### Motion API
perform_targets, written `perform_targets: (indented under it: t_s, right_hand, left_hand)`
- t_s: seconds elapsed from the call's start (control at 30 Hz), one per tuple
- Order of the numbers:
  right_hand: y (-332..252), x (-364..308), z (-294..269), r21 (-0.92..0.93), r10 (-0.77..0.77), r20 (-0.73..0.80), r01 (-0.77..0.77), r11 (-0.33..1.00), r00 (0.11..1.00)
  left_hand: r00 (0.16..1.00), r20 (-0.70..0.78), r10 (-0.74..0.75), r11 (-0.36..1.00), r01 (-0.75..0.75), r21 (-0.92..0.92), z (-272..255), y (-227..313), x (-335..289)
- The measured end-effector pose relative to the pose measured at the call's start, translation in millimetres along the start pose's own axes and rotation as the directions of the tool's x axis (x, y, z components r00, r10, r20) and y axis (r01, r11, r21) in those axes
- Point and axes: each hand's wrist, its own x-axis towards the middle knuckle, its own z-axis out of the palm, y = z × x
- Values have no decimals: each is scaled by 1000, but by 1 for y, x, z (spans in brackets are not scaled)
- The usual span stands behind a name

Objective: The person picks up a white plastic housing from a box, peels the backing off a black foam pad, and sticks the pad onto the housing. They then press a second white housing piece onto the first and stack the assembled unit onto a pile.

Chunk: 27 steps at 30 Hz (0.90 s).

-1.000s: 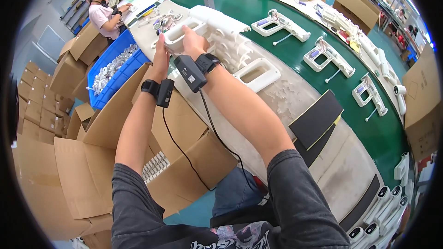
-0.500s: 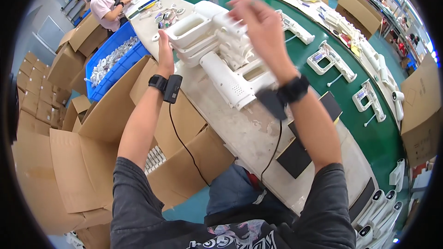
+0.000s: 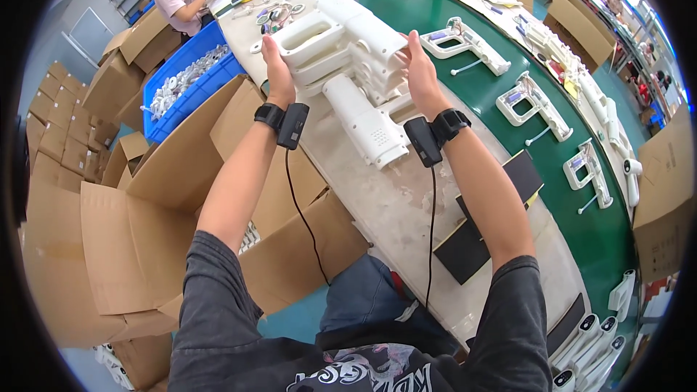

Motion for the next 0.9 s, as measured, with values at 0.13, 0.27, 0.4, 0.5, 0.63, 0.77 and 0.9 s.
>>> perform_targets:
  t_s: [0.13, 0.27, 0.4, 0.5, 0.63, 0.77, 0.9]
  right_hand:
    - [-1, 0, 5, -192, -68, -149, 38, 981, 986]
    - [-11, 7, 5, -352, -184, -238, 92, 932, 954]
    - [-9, 1, 18, -403, -278, -283, 149, 903, 918]
    - [-6, 0, 22, -442, -349, -291, 198, 875, 891]
    - [6, -1, 8, -522, -403, -356, 178, 834, 843]
    - [24, -4, 24, -479, -408, -379, 201, 854, 831]
    - [25, 9, 33, -429, -464, -486, 261, 865, 741]
  left_hand:
    - [1000, 15, -13, 999, 12, 36, 3, 9, -5]
    - [988, -124, -97, 974, 120, 194, 22, 24, -9]
    - [978, -170, -121, 966, 155, 206, 14, 25, -5]
    - [981, -149, -126, 964, 157, 216, 7, 21, 0]
    - [993, -73, -98, 959, 114, 259, 15, 26, -8]
    - [996, -89, -5, 982, 21, 185, 10, 21, -3]
    - [986, -168, 3, 998, 8, 61, 19, 15, -5]
